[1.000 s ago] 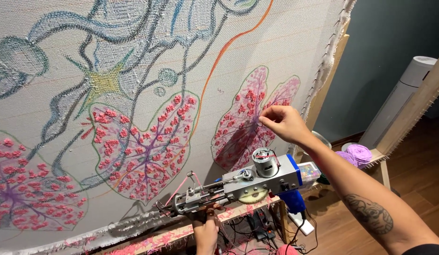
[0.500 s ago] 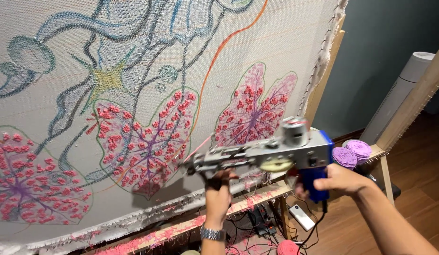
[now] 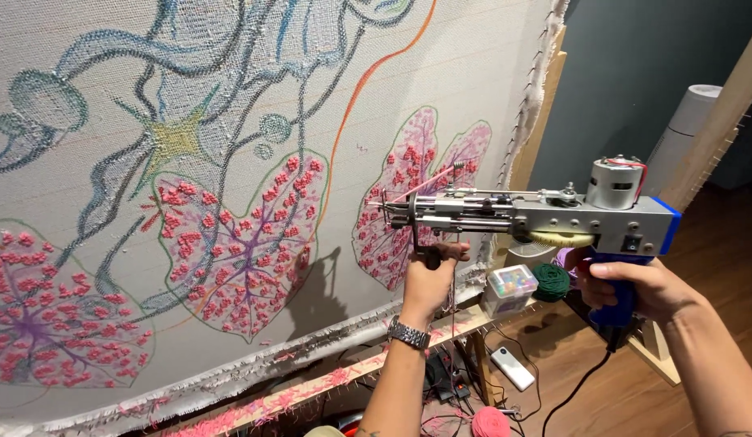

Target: Tufting a decorative floral pattern onto a large canvas frame using an electric tufting gun.

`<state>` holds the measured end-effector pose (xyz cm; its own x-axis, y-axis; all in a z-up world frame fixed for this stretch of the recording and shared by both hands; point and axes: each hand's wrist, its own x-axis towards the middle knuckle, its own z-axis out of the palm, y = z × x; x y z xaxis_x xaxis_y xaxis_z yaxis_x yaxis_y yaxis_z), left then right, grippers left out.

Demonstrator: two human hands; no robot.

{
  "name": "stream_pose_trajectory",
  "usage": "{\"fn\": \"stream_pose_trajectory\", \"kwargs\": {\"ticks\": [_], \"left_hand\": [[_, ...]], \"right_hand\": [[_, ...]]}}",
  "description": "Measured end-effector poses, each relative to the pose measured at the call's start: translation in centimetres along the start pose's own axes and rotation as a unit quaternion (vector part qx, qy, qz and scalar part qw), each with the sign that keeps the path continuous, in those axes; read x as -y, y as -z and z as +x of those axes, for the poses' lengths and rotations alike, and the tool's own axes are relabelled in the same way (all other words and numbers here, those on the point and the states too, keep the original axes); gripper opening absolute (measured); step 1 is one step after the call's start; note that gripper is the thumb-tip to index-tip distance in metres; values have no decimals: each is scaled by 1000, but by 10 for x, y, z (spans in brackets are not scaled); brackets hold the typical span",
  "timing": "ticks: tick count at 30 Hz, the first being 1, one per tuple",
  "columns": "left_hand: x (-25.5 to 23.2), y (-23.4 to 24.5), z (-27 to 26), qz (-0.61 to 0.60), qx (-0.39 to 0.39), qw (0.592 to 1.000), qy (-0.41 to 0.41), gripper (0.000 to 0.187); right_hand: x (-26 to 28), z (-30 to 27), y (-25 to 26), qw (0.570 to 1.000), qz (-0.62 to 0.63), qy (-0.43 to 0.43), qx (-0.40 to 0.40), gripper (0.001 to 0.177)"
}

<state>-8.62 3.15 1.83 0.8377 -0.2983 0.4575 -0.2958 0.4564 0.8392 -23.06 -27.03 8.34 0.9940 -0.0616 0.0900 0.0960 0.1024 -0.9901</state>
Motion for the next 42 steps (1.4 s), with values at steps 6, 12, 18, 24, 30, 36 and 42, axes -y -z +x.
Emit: {"fn": "stream_pose_trajectory", "kwargs": {"ticks": [6, 12, 18, 24, 30, 36, 42], "left_hand": [[-5, -8, -1, 58, 6, 998, 13, 16], [-28, -19, -2, 55, 1, 998, 33, 19], [-48, -25, 0, 101, -1, 992, 76, 27], [-45, -26, 7, 59, 15, 997, 50, 27], [-16, -22, 31, 70, 30, 996, 46, 20], [-37, -36, 57, 92, 11, 995, 46, 21], [-45, -44, 75, 107, 32, 992, 51, 21]], "right_hand": [[5, -7, 2, 1000, 11, 3, 2, 26], [6, -7, 6, 1000, 3, 15, 6, 22], [7, -4, 14, 999, 3, 33, 37, 24], [21, -8, -2, 1000, 18, 10, 10, 37], [23, -14, -6, 999, 20, 44, -21, 29], [38, -20, -18, 989, -37, 105, -93, 17], [50, -23, -34, 986, -43, 122, -102, 13]]}}
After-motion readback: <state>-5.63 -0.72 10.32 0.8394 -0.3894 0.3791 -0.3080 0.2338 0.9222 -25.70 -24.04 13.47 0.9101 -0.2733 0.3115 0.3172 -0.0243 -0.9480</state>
